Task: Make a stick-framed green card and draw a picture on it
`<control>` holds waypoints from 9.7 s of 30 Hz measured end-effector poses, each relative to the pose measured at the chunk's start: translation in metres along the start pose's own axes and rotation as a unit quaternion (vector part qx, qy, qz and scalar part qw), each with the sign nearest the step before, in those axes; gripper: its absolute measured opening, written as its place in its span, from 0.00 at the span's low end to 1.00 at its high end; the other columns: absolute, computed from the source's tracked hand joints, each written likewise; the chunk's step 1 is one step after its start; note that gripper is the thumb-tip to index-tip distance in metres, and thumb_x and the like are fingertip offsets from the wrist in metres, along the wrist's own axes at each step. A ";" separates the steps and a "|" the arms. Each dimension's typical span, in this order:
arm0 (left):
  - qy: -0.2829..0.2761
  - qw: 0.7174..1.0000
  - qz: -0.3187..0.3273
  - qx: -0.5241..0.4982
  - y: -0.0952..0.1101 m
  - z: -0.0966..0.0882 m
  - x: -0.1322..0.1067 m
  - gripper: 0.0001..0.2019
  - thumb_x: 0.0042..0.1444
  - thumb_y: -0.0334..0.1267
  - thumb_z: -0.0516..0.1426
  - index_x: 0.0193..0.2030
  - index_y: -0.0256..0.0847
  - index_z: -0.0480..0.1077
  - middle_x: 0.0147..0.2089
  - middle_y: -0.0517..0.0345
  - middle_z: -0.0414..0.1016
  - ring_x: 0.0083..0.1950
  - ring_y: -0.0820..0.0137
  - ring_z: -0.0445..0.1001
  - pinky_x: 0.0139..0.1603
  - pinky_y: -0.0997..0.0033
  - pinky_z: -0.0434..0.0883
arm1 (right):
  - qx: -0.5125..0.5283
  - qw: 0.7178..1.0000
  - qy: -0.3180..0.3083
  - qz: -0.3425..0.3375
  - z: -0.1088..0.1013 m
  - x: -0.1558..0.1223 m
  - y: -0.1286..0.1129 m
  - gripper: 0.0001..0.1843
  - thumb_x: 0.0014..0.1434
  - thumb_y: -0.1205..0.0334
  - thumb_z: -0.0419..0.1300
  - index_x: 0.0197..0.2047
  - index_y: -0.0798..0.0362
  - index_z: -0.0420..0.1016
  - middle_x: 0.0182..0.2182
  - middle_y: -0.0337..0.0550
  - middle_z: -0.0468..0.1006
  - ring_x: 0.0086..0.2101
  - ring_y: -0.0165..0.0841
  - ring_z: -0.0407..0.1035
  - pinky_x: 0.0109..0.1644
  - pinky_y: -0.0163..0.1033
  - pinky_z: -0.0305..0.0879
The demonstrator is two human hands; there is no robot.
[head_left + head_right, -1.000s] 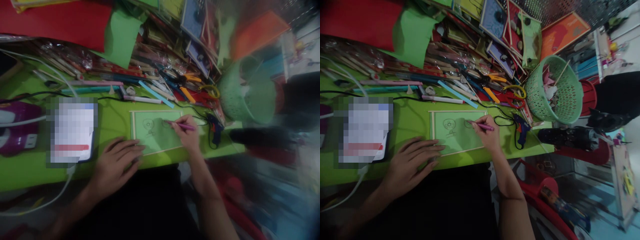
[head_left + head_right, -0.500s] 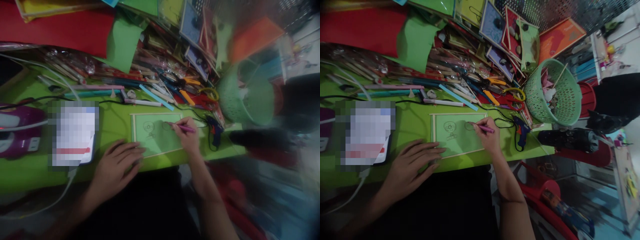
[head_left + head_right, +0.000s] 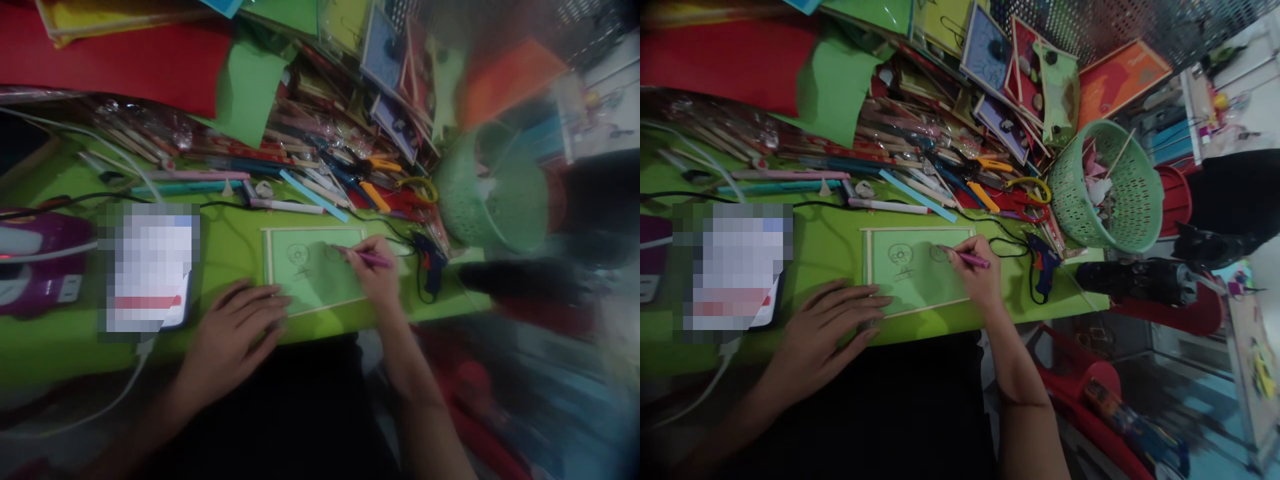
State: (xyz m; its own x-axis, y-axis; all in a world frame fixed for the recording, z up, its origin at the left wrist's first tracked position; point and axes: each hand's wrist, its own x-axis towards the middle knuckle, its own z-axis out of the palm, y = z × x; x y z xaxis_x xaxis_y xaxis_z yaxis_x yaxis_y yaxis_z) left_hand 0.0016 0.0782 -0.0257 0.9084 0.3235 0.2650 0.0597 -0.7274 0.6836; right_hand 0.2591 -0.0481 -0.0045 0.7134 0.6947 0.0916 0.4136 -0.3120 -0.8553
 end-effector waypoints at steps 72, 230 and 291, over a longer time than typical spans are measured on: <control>-0.001 0.999 0.040 0.037 -0.002 -0.001 0.006 0.07 0.70 0.36 0.56 0.52 0.45 0.72 0.54 0.60 0.85 0.60 0.57 0.78 0.67 0.48 0.64 | 0.005 0.999 0.025 -0.023 -0.004 -0.006 0.001 0.07 0.59 0.61 0.65 0.34 0.48 0.69 0.26 0.32 0.72 0.26 0.28 0.67 0.29 0.35 0.62; -0.004 1.000 0.014 0.017 -0.002 0.000 0.001 0.09 0.69 0.37 0.57 0.54 0.47 0.72 0.55 0.60 0.84 0.62 0.59 0.78 0.69 0.48 0.63 | 0.027 0.999 -0.026 0.033 -0.005 -0.008 0.003 0.08 0.60 0.59 0.67 0.34 0.48 0.70 0.26 0.33 0.74 0.26 0.29 0.66 0.30 0.36 0.61; 0.001 0.999 0.025 0.025 -0.002 0.000 0.004 0.07 0.69 0.37 0.57 0.52 0.46 0.72 0.54 0.60 0.85 0.60 0.58 0.78 0.68 0.50 0.63 | 0.024 0.999 -0.041 0.011 -0.005 -0.006 0.000 0.11 0.64 0.53 0.67 0.36 0.48 0.72 0.28 0.34 0.78 0.28 0.30 0.73 0.32 0.36 0.66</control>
State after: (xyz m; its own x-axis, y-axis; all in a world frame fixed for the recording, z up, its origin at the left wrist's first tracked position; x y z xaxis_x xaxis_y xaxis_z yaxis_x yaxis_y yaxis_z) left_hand 0.0046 0.0814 -0.0259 0.9096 0.2873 0.3002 0.0343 -0.7719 0.6349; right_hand 0.2580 -0.0555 -0.0027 0.6721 0.7397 0.0321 0.3696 -0.2976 -0.8802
